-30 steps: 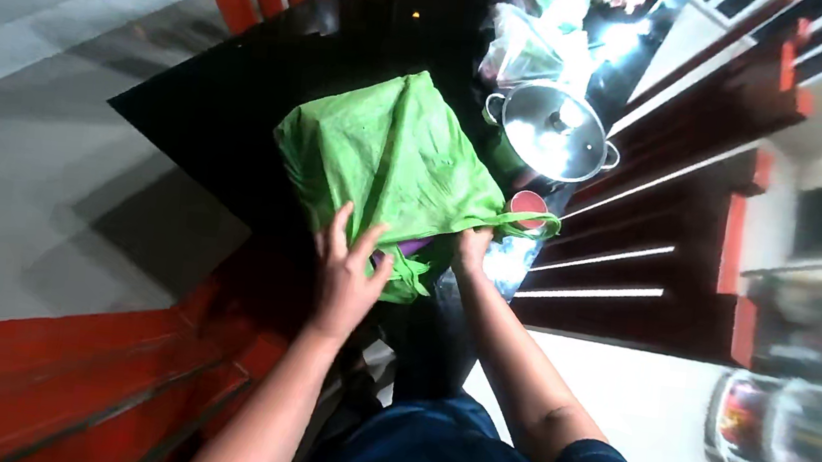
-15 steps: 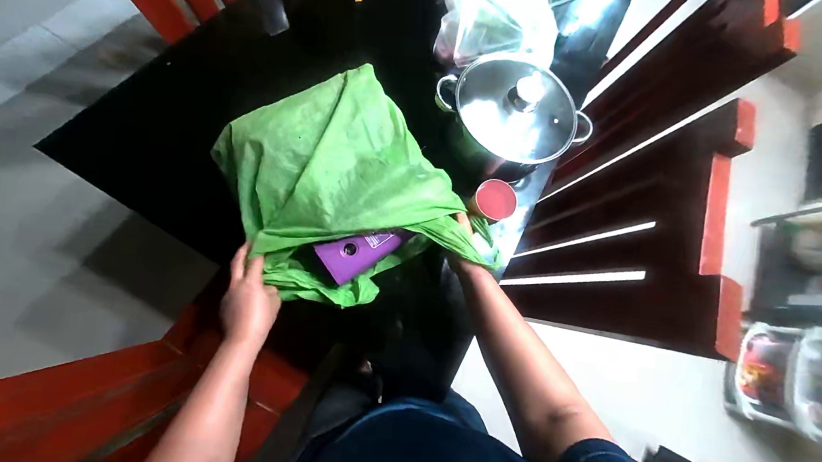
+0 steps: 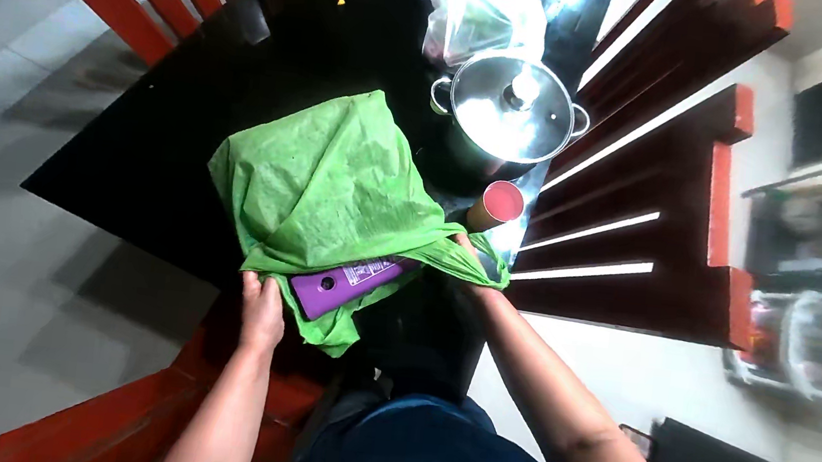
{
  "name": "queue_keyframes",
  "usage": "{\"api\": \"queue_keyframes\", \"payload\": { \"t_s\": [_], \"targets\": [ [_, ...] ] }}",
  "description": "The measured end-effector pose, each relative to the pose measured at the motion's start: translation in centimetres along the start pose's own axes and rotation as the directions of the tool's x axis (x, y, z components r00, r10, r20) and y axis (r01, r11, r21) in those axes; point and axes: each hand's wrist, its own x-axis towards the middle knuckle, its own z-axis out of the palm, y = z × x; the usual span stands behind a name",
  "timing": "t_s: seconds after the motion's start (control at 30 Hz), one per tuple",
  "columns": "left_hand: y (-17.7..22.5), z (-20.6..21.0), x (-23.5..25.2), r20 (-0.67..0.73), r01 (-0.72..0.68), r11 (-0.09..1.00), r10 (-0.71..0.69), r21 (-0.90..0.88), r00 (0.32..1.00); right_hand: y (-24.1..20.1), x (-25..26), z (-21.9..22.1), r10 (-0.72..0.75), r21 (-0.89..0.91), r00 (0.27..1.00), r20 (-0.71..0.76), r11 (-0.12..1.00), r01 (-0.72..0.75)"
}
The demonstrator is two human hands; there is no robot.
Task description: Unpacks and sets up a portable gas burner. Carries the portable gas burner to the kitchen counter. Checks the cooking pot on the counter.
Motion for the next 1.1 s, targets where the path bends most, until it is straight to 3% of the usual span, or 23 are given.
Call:
{"api": "queue_keyframes", "payload": {
  "t_s": [0.1,0.27,0.33,0.4,0.43,0.47,0.5,0.53,0.6,0.7,0.77,0.9,1.03,1.1],
  "targets": [
    [1.1,-1.3,0.4,0.017,0.114,0.994,-0.114,0.001,0.993,-0.3,0.0,0.5,-0.004,-0.056,0.996,0.087,0.998,0.009],
    [2.1,-2.9,1.1,0.076,0.174,0.984,-0.176,0.026,0.982,-3.7,-2.2,-0.2,0.007,-0.196,0.980,0.197,0.980,0.032],
    [3.1,-3.1,0.4,0.114,0.227,0.974,-0.227,0.015,0.967,-5.3,-1.8,0.2,0.173,-0.241,0.963,0.206,0.963,-0.122],
    [4.2,-2.5,-0.6,0.125,0.296,0.955,-0.294,0.008,0.948,-6.0,-1.5,1.2,0.379,-0.050,0.917,0.129,0.926,-0.375],
    [4.3,-2.4,-0.9,0.150,0.302,0.953,-0.300,0.009,0.942,-3.8,-0.9,1.6,0.367,0.106,0.924,0.103,0.920,-0.378],
    [4.3,-2.4,-1.0,0.174,0.300,0.954,-0.297,0.008,0.939,0.1,-0.3,1.8,0.262,0.228,0.961,0.093,0.934,-0.277],
    [4.2,-2.6,-1.0,0.201,0.296,0.955,-0.292,0.010,0.935,2.7,0.1,1.7,0.209,0.263,0.970,0.126,0.936,-0.236],
    [4.3,-2.8,-0.8,0.221,0.300,0.954,-0.293,0.003,0.930,2.6,0.3,1.7,0.257,0.248,0.955,0.148,0.925,-0.288],
    [4.7,-3.3,-0.6,0.234,0.321,0.947,-0.312,0.003,0.921,-1.9,0.0,2.0,0.463,0.204,0.868,0.181,0.846,-0.493],
    [5.1,-4.2,-0.3,0.279,0.352,0.934,-0.325,-0.054,0.904,1.2,0.6,1.0,0.142,0.500,0.925,0.352,0.807,-0.314],
    [5.4,-4.7,-0.2,0.318,0.366,0.927,-0.324,-0.082,0.891,-0.4,0.1,0.9,0.164,0.564,0.931,0.325,0.757,-0.331],
    [5.9,-5.3,0.0,0.330,0.368,0.928,-0.328,-0.066,0.885,-2.0,2.5,-0.2,0.057,0.582,0.922,0.382,0.761,-0.288],
    [5.4,-5.6,0.1,0.355,0.376,0.923,-0.327,-0.076,0.875,-6.4,6.7,-0.2,-0.004,0.430,0.955,0.295,0.894,-0.129],
    [5.4,-5.2,-0.2,0.344,0.401,0.906,-0.337,-0.136,0.877,-7.2,8.6,0.9,-0.036,0.427,0.964,0.262,0.900,-0.083]
  ]
}}
